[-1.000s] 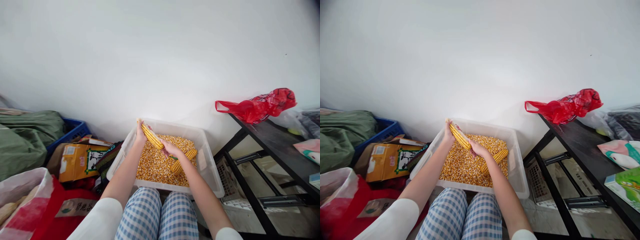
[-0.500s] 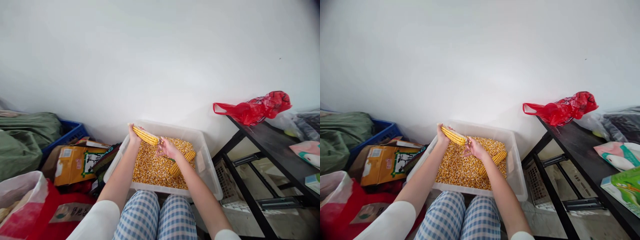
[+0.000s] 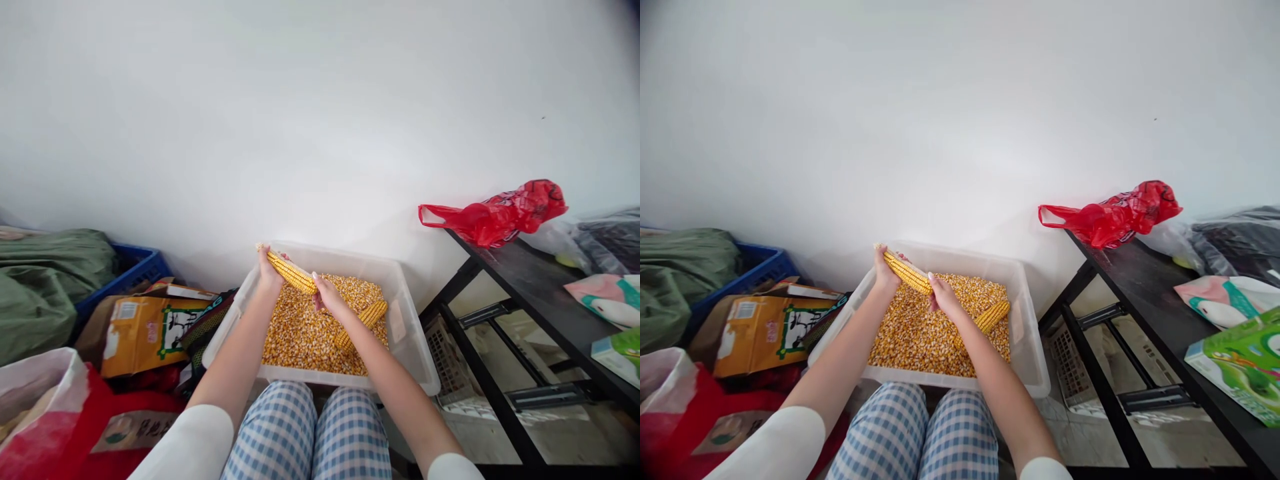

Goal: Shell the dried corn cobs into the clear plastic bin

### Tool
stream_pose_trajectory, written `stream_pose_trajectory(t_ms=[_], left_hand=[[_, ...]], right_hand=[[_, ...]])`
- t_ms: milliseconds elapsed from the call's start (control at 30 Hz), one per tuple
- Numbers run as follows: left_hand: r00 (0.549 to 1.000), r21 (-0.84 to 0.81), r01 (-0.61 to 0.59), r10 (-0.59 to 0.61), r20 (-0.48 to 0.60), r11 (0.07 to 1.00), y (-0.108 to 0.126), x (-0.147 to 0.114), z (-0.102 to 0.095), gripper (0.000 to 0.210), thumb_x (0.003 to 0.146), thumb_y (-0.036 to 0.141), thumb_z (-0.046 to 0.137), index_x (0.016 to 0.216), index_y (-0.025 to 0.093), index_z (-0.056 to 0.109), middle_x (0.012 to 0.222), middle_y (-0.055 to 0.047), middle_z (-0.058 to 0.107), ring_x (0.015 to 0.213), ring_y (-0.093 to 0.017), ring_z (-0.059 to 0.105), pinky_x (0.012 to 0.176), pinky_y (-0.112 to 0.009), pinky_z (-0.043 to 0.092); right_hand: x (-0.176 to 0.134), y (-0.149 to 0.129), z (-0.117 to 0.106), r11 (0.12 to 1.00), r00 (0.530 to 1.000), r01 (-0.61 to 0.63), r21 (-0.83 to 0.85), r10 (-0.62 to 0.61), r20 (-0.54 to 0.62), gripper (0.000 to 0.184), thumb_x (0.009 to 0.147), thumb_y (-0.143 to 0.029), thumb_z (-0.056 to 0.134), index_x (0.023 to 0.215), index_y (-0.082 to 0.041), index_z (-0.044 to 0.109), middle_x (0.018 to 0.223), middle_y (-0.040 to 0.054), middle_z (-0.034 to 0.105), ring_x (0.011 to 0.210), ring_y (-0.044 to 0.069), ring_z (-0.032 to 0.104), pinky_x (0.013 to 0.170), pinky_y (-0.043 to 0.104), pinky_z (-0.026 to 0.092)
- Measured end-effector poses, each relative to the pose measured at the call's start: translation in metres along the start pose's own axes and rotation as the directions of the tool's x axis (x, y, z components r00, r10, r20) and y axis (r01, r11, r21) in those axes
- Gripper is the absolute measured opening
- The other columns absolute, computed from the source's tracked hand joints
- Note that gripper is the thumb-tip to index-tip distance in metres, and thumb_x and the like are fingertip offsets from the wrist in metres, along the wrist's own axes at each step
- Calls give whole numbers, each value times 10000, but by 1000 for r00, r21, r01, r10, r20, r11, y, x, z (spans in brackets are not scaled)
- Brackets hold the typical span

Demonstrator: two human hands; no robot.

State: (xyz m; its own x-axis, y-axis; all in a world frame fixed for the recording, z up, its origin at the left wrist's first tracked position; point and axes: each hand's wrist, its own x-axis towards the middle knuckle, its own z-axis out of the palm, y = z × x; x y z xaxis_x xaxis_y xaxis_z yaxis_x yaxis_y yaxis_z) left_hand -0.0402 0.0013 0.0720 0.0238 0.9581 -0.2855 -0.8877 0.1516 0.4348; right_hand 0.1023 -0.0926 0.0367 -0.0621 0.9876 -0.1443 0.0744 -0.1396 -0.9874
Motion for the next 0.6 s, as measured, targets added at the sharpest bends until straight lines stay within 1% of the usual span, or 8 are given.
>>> stream_pose_trajectory(t_ms=[100,167,233,300,400,500,567,600], left_hand=[[1000,9,-9,8,18,1000,-2,3,-2,312,676,466,561,649,172,457,489,7,494,446,-116,516,478,-227,448],[1000,19,-2,2,23,1000,-3,4,-3,309,674,462,558,647,172,456,491,5,495,446,-118,516,478,-231,449],[999,38,-6,5,32,999,-3,5,-3,308,672,459,557,641,170,456,491,1,499,440,-120,513,467,-234,446],[999,58,-12,10,34,998,-3,5,-3,305,671,454,559,636,170,454,488,1,501,434,-120,511,460,-235,444],[1000,87,-3,1,26,996,-4,4,-3,285,677,436,555,636,172,456,480,5,500,431,-119,512,457,-234,444],[999,114,-12,8,31,993,-5,4,-5,268,684,421,544,628,173,458,472,3,500,427,-121,510,441,-233,435],[999,116,-19,14,36,993,-4,5,-6,273,676,422,552,620,174,454,470,0,501,423,-122,507,438,-236,434],[999,109,-16,12,37,994,-4,6,-6,280,670,427,561,619,174,454,472,-1,502,423,-122,506,439,-237,434]], right_hand=[[0,2,-2,999,1000,26,-36,-26,-2,552,797,-657,314,998,-201,552,531,-39,488,372,76,447,383,203,429],[0,2,-5,993,999,38,-112,-40,-15,552,786,-664,332,1009,-212,559,570,-23,526,401,86,473,400,214,436],[-2,1,-8,974,995,82,-211,-91,-30,551,781,-668,339,984,-216,580,596,-7,552,431,99,501,423,224,435],[-3,3,-9,943,988,132,-306,-148,-32,571,790,-673,300,922,-208,605,586,5,554,446,116,522,448,239,433],[-4,8,-6,906,985,142,-399,-169,-32,618,808,-672,216,897,-207,613,549,7,538,439,131,528,495,265,441],[-4,12,-2,897,985,127,-424,-166,-56,617,816,-665,189,985,-228,590,528,-9,525,438,128,518,546,274,452],[-2,12,-1,918,987,119,-379,-150,-53,597,810,-669,222,1029,-235,568,540,-15,526,446,127,518,548,277,457],[-2,10,-2,940,991,104,-326,-125,-45,590,804,-672,243,1037,-232,560,558,-12,534,452,128,522,541,282,462]])
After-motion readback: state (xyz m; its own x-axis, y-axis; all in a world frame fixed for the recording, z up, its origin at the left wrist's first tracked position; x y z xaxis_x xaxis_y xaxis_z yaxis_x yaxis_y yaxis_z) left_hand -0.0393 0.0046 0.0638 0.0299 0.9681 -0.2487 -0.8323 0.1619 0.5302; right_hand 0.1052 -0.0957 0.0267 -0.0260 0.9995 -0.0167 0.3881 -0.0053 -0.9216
